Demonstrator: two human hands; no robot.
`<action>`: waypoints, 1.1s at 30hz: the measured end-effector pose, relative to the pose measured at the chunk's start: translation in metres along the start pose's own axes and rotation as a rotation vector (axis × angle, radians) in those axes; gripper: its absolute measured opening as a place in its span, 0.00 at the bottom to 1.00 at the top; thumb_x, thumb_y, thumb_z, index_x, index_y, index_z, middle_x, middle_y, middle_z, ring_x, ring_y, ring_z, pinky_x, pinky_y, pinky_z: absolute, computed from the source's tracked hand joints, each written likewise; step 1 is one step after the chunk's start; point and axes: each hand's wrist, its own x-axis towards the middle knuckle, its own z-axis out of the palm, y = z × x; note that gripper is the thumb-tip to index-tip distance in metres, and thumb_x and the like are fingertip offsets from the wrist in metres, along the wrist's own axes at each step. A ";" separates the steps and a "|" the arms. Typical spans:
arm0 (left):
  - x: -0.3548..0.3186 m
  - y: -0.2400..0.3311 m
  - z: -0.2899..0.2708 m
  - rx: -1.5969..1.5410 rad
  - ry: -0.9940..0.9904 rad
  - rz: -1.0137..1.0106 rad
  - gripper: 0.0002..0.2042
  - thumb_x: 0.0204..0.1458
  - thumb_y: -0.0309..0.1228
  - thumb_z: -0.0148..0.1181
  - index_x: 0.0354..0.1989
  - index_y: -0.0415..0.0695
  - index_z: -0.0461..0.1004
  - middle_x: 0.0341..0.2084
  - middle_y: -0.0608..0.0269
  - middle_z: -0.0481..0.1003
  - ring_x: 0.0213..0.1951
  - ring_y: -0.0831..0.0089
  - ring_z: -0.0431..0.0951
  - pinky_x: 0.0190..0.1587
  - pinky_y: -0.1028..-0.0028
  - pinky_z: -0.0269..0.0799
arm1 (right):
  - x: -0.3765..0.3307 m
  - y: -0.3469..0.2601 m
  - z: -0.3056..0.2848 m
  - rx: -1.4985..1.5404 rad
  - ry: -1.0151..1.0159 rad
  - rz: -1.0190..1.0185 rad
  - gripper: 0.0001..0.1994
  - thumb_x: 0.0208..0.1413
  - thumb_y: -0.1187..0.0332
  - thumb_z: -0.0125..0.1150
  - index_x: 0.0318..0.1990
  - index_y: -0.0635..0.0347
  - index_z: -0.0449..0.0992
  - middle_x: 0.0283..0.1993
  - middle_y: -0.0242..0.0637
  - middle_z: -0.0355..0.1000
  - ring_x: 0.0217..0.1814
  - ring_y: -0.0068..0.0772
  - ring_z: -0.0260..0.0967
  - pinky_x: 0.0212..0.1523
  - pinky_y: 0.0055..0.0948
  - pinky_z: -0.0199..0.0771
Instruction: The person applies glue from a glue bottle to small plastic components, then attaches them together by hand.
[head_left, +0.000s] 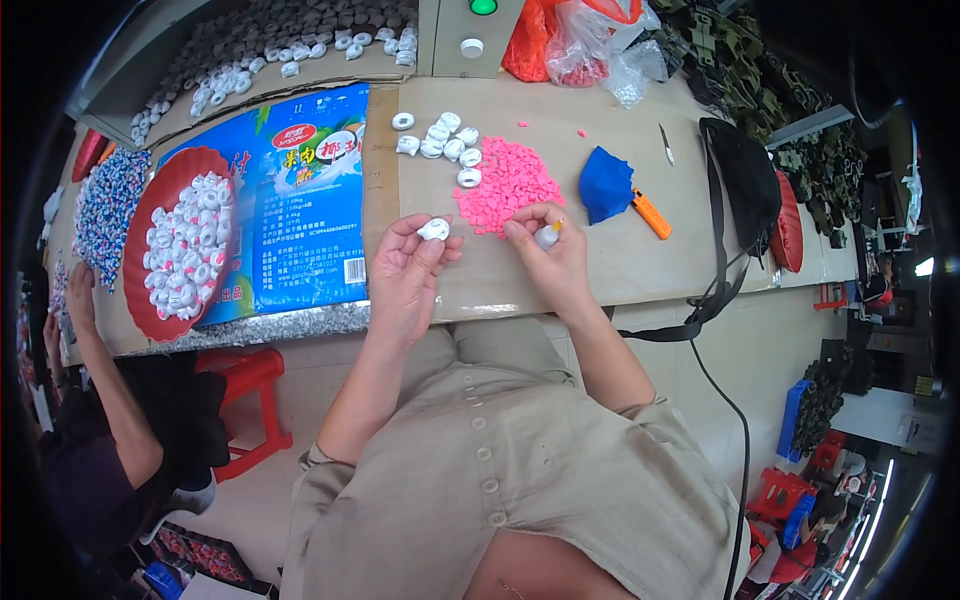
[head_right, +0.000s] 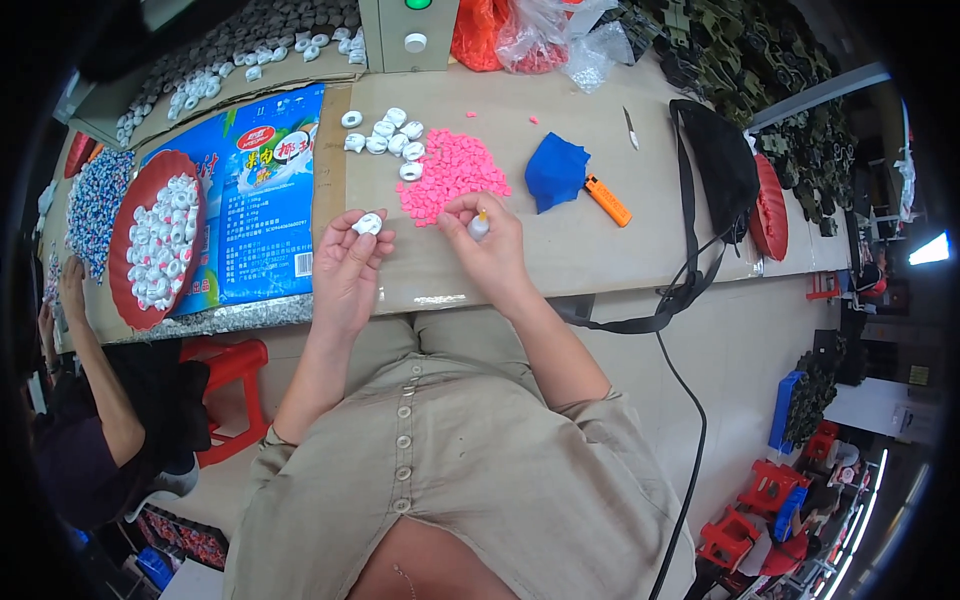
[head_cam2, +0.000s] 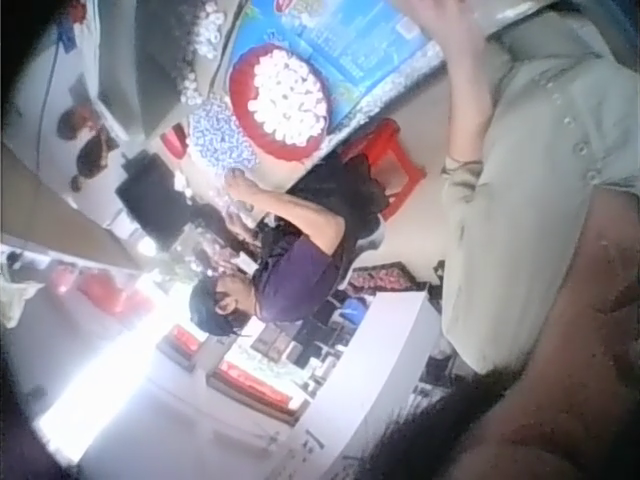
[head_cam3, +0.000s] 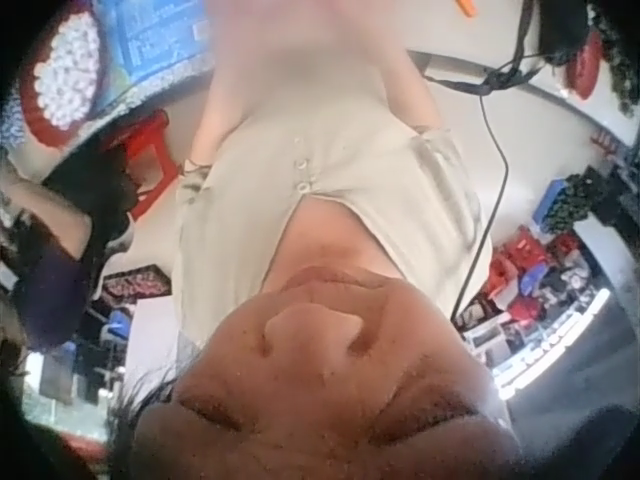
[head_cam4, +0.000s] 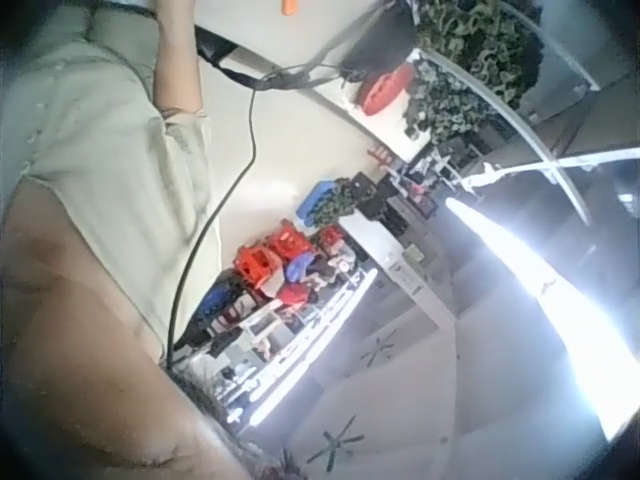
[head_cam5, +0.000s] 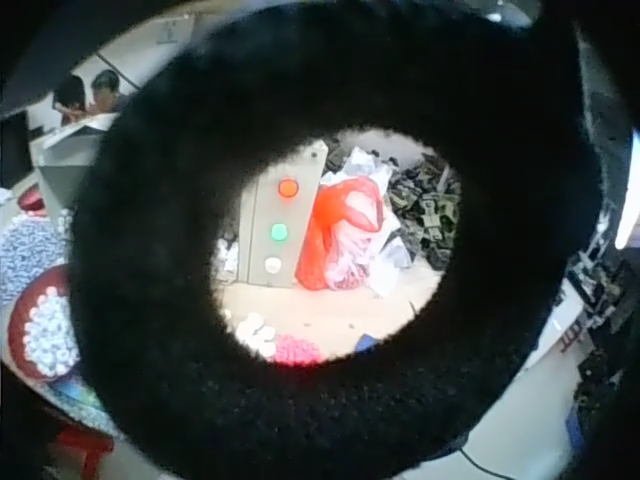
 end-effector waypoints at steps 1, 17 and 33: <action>0.000 0.000 0.000 0.001 -0.001 0.001 0.12 0.48 0.20 0.49 0.42 0.40 0.61 0.42 0.51 0.67 0.37 0.68 0.71 0.39 0.74 0.69 | 0.002 -0.001 -0.001 -0.099 0.005 -0.131 0.07 0.39 0.75 0.60 0.29 0.63 0.72 0.24 0.31 0.65 0.27 0.20 0.62 0.28 0.21 0.62; -0.001 -0.003 0.006 0.188 -0.042 -0.054 0.13 0.47 0.21 0.50 0.42 0.37 0.63 0.35 0.56 0.69 0.35 0.73 0.71 0.37 0.78 0.68 | 0.005 -0.016 -0.001 -0.022 -0.177 -0.091 0.05 0.44 0.72 0.57 0.29 0.63 0.72 0.26 0.32 0.69 0.27 0.21 0.65 0.26 0.21 0.63; -0.002 -0.007 0.010 0.380 -0.140 -0.113 0.13 0.48 0.22 0.49 0.44 0.35 0.64 0.30 0.63 0.70 0.29 0.81 0.68 0.33 0.83 0.65 | -0.013 -0.012 0.009 0.613 -0.213 0.336 0.07 0.46 0.73 0.56 0.33 0.65 0.69 0.26 0.33 0.69 0.26 0.16 0.64 0.23 0.14 0.61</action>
